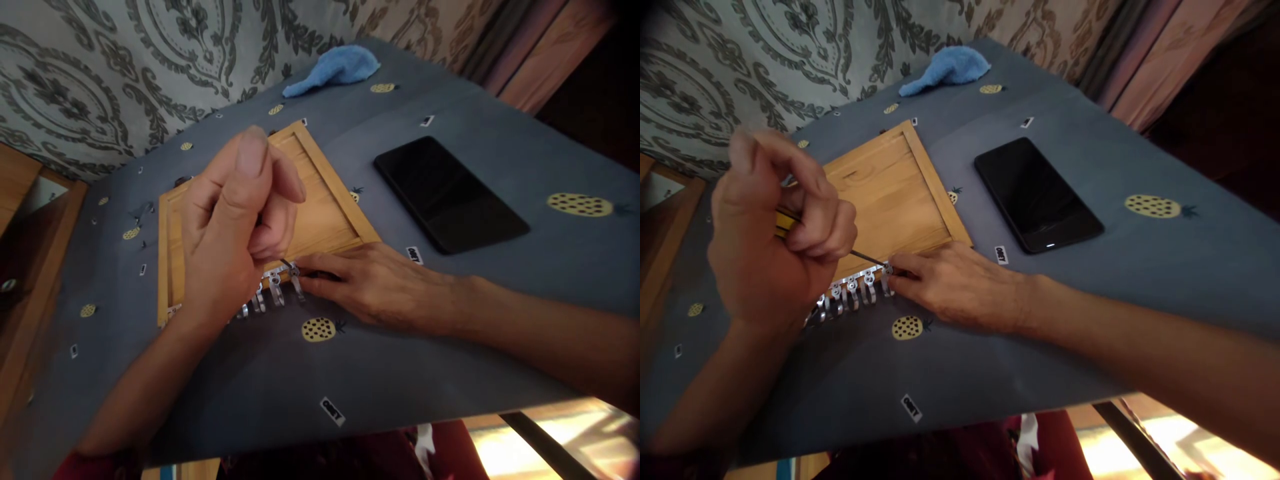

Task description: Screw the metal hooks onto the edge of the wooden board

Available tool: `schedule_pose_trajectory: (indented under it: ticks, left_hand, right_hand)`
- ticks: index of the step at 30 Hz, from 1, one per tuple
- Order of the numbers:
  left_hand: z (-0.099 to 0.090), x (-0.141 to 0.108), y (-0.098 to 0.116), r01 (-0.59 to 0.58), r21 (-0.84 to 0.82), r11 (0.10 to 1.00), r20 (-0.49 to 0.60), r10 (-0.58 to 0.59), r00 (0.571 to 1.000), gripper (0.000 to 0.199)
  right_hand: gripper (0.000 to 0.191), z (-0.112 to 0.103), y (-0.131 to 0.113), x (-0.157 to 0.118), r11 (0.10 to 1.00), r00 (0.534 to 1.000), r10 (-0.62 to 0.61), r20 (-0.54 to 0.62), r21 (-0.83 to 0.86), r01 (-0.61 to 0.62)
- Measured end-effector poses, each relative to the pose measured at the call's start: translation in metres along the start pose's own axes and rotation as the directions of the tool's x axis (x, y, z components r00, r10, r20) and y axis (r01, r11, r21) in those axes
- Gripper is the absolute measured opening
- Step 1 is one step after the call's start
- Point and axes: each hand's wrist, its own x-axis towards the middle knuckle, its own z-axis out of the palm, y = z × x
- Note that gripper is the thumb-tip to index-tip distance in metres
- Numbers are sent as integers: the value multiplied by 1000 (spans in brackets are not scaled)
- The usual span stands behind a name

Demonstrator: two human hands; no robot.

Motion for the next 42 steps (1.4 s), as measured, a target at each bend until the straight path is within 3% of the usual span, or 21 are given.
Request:
schedule_pose_trajectory:
  ticks: [7,11,17,19,24,29,36,42]
  left_hand:
    - [4,4,0,-9,63,998,32,7,999,43]
    - [1,4,0,-21,52,998,163,12,986,36]
    - [-6,6,0,27,-1,1000,361,-24,932,28]
    - [-7,7,1,49,40,998,328,-60,943,22]
    - [-7,6,3,55,173,983,85,-71,994,18]
    - [-1,2,3,49,52,997,-88,-44,995,29]
    - [7,2,4,83,-6,997,-50,-84,995,40]
    - [6,6,5,101,15,995,58,-101,993,42]
  right_hand:
    - [26,2,1,1,1000,1000,0,-3,7,0]
    - [26,1,1,0,1000,1000,-6,7,23,6]
    - [28,1,1,0,1000,1000,-15,-17,17,16]
    - [28,0,0,0,1000,1000,-12,-18,8,13]
    - [27,2,1,-1,1000,999,-6,-34,-4,6]
    - [27,5,1,-1,1000,1000,3,-30,-19,-4]
    - [26,1,0,1,1000,1000,2,-15,-7,-2]
    - [26,-3,0,2,1000,999,11,33,21,-12]
